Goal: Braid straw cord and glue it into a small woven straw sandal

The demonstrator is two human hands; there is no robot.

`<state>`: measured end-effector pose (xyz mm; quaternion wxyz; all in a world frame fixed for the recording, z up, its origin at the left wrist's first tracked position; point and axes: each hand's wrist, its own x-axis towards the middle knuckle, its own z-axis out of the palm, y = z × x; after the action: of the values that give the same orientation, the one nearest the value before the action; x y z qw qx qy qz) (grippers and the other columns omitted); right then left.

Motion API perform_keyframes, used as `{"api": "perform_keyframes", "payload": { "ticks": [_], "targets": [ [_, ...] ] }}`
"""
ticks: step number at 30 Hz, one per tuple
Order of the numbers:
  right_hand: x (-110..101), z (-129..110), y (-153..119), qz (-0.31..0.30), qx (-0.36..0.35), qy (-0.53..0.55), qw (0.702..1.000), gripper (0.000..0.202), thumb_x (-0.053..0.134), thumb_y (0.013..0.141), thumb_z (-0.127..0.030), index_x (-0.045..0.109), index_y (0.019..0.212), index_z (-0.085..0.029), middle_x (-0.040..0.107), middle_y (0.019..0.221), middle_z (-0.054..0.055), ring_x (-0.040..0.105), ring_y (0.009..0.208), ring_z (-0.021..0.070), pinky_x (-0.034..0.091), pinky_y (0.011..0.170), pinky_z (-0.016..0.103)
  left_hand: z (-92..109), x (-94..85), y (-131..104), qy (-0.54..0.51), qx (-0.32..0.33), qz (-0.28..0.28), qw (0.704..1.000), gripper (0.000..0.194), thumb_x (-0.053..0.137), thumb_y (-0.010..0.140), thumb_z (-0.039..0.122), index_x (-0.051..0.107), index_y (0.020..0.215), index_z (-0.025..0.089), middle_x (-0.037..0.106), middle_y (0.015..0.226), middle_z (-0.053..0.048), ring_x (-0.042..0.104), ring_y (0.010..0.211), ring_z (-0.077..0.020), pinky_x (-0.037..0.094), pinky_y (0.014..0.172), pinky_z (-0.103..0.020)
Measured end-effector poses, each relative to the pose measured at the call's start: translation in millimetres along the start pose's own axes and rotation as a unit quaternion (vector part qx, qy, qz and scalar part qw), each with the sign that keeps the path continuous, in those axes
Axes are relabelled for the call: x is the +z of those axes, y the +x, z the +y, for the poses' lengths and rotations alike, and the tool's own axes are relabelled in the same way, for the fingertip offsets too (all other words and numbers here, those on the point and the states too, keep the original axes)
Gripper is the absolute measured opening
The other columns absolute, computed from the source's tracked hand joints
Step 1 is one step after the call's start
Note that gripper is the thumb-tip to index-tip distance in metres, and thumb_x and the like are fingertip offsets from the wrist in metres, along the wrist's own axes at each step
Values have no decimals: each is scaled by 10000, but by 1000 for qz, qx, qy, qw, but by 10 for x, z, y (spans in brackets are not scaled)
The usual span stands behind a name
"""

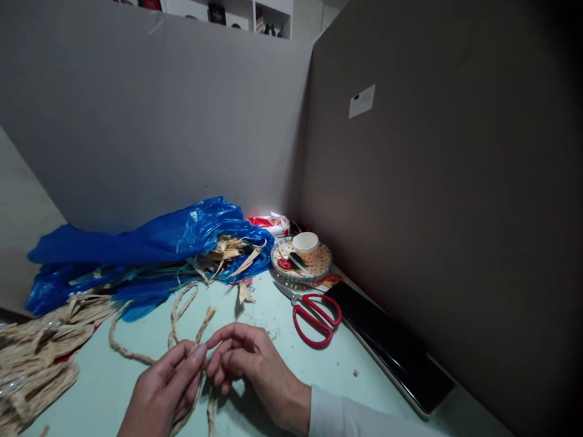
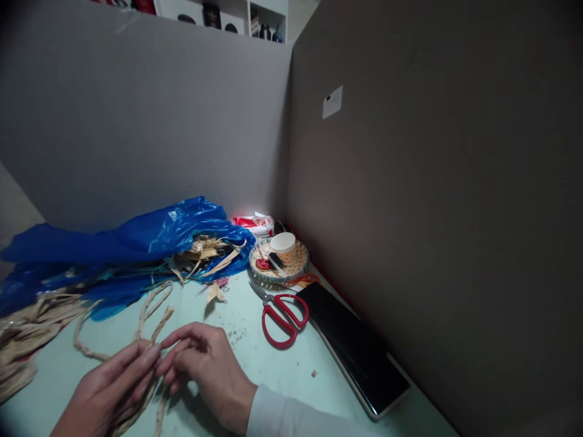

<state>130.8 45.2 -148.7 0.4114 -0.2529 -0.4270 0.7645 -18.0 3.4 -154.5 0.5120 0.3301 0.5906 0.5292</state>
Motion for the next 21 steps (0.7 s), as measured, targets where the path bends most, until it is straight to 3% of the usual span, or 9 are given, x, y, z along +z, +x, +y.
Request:
{"api": "perform_keyframes", "payload": {
  "ticks": [8,11,15,21],
  "targets": [
    [0,-4,-3,-3,7,-5,1000,299,640,614,-241,678,890,-132,663,664,-2,562,564,112,436,558,249,-77,-38,42,19,6,-12,1000,525,822,609,681,581,667,219,379,503,94,253,465,-71,205,444,-178],
    [-7,22,12,7,5,-1,1000,298,728,675,-352,668,870,-135,661,660,4,562,557,107,427,541,238,-67,-46,45,36,14,-24,999,541,799,637,699,573,656,208,407,514,78,256,476,-73,164,462,-178],
    [-18,52,33,17,3,-1,1000,459,819,686,-540,651,837,-141,656,647,0,563,539,99,427,527,230,-41,-66,42,58,24,-41,997,550,800,634,709,616,725,198,391,547,83,266,509,-79,179,474,-174],
    [-6,62,30,17,2,3,1000,507,878,639,-555,664,838,-140,670,629,-11,565,524,97,434,522,229,-22,-86,47,85,25,-54,995,541,800,640,697,603,708,197,359,524,98,261,490,-73,181,452,-164]
  ]
}}
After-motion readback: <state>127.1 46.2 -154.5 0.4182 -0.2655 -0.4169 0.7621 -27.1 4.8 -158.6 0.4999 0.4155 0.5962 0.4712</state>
